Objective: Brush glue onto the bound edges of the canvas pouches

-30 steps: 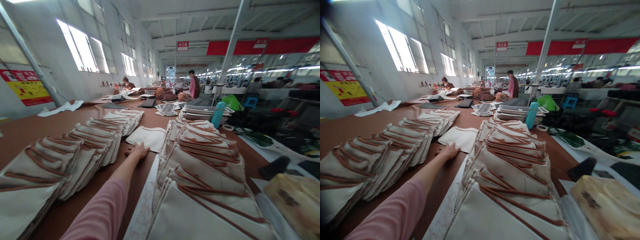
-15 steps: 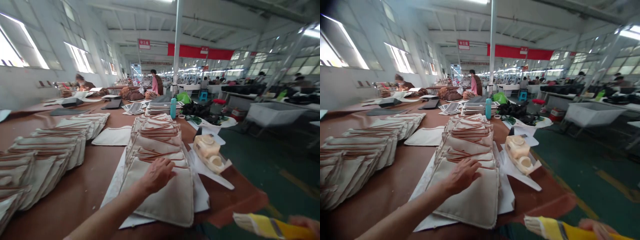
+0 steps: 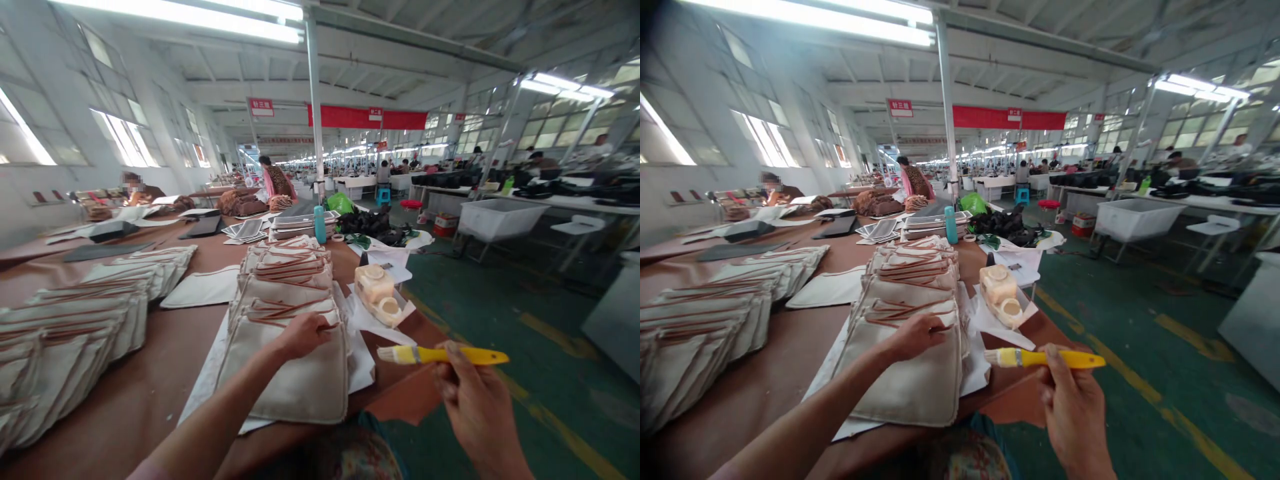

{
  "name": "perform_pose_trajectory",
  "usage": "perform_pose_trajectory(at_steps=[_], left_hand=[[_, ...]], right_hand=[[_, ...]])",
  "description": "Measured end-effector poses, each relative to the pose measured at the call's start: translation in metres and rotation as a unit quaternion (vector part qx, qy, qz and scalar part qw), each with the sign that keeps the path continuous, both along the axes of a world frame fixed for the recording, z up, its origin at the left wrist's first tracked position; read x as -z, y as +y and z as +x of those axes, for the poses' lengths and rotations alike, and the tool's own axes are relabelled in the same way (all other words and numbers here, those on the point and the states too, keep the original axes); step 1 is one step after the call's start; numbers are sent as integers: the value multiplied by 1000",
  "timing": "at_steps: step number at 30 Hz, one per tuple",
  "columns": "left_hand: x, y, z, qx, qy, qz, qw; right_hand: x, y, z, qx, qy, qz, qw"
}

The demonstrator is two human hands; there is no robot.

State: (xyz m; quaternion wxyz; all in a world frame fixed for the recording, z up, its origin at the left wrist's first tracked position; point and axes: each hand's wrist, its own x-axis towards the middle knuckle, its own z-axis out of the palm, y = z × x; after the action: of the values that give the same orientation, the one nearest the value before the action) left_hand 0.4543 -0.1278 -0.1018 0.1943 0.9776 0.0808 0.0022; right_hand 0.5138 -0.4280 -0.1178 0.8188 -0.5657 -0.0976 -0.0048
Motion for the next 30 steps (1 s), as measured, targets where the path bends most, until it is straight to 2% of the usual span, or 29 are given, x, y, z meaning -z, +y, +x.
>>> perform_pose_trajectory(at_steps=[2,4,7,10,13,16,20,24,27,30], left_hand=[[-9,-10,-14,12,-1,-41,999],[-17,-20,-30,19,0,-84,996],[-27,-34,-53,20,4,-146,989],[-33,-44,-71,5,8,-250,968],[-35,-50,-82,-4,2,-314,949],[-35,-57,-88,-18,-1,-297,955],[-35,-66,-95,0,-10,-254,967],[-32,-76,-107,11,-54,-215,975],[-22,-84,-118,41,-132,-131,982],[-7,-89,-126,76,-217,-19,973]], right_hand=[[-2,18,1,-22,24,27,999],[-4,33,-2,-50,7,29,998],[-9,49,-10,-73,-64,-47,994],[-16,54,-11,-41,-143,-144,978],[-22,46,-8,-7,-160,-159,974],[-26,35,-15,-3,-167,-145,975],[-23,35,-32,-48,-201,-162,965],[-20,29,-31,-9,-199,-161,967],[-25,19,-27,4,-184,-130,974],[-31,16,-35,-30,-178,-124,976]])
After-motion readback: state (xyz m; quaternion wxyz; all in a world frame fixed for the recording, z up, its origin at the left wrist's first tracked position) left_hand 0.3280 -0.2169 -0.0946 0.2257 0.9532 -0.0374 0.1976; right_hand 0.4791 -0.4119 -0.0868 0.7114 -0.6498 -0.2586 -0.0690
